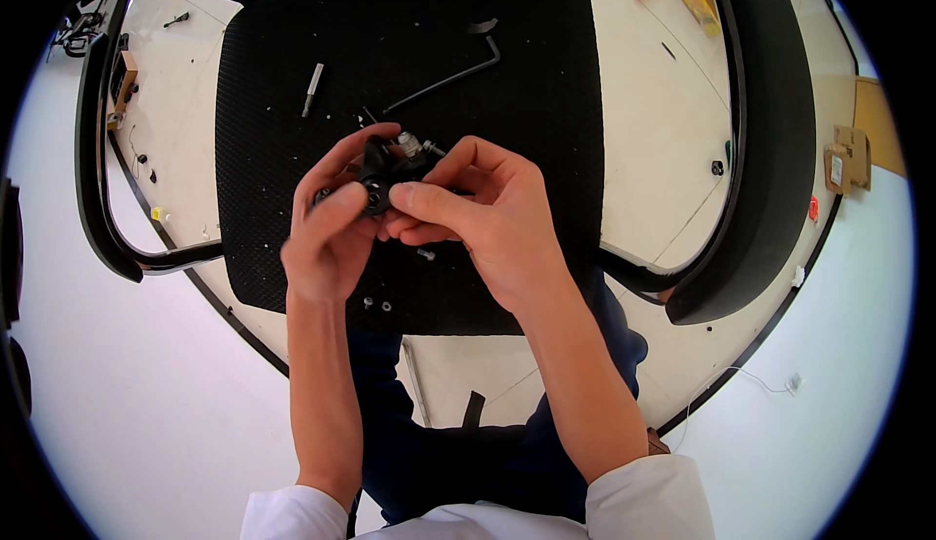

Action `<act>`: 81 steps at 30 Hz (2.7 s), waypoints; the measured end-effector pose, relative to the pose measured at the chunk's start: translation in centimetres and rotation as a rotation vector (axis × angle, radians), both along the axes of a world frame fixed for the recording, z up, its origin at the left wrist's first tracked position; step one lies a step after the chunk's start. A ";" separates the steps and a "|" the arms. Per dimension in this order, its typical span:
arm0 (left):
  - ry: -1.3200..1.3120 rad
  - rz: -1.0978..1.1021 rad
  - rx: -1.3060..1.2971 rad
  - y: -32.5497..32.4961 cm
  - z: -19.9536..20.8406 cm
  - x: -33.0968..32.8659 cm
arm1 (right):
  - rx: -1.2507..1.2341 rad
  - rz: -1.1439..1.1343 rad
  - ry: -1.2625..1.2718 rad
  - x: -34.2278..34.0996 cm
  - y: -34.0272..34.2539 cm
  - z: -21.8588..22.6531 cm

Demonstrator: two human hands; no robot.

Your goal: The person sits in a chair and assembles a small mechanical component using an Allen key. They insert and tighten screws into a black housing while seated, with tools and parts scattered on the floor.

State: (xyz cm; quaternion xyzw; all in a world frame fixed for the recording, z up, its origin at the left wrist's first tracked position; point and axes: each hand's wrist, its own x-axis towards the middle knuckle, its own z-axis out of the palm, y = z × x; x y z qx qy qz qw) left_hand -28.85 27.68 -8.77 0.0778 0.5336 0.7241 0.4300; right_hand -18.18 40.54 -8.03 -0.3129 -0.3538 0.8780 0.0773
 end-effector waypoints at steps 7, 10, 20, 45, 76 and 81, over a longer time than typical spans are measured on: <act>0.087 0.027 -0.177 0.1 -0.5 0.1 | 0.264 -0.122 -0.090 -0.7 -1.6 -0.1; 0.086 0.070 -0.175 0.3 -0.2 0.3 | 0.245 -0.080 -0.093 -0.5 -1.1 -0.3; -0.115 0.110 -0.014 0.1 0.1 -0.1 | 0.262 -0.075 0.034 -0.4 -0.5 -0.1; -0.184 0.156 -0.087 0.5 0.6 0.4 | 0.037 -0.049 0.014 -0.9 -0.8 -1.0; 0.004 0.124 -0.073 0.2 0.0 0.6 | 0.581 -0.048 0.035 -1.3 -1.1 -0.9; -0.003 0.142 -0.050 0.5 -0.3 0.8 | 0.682 -0.013 -0.020 -1.2 -1.1 -0.8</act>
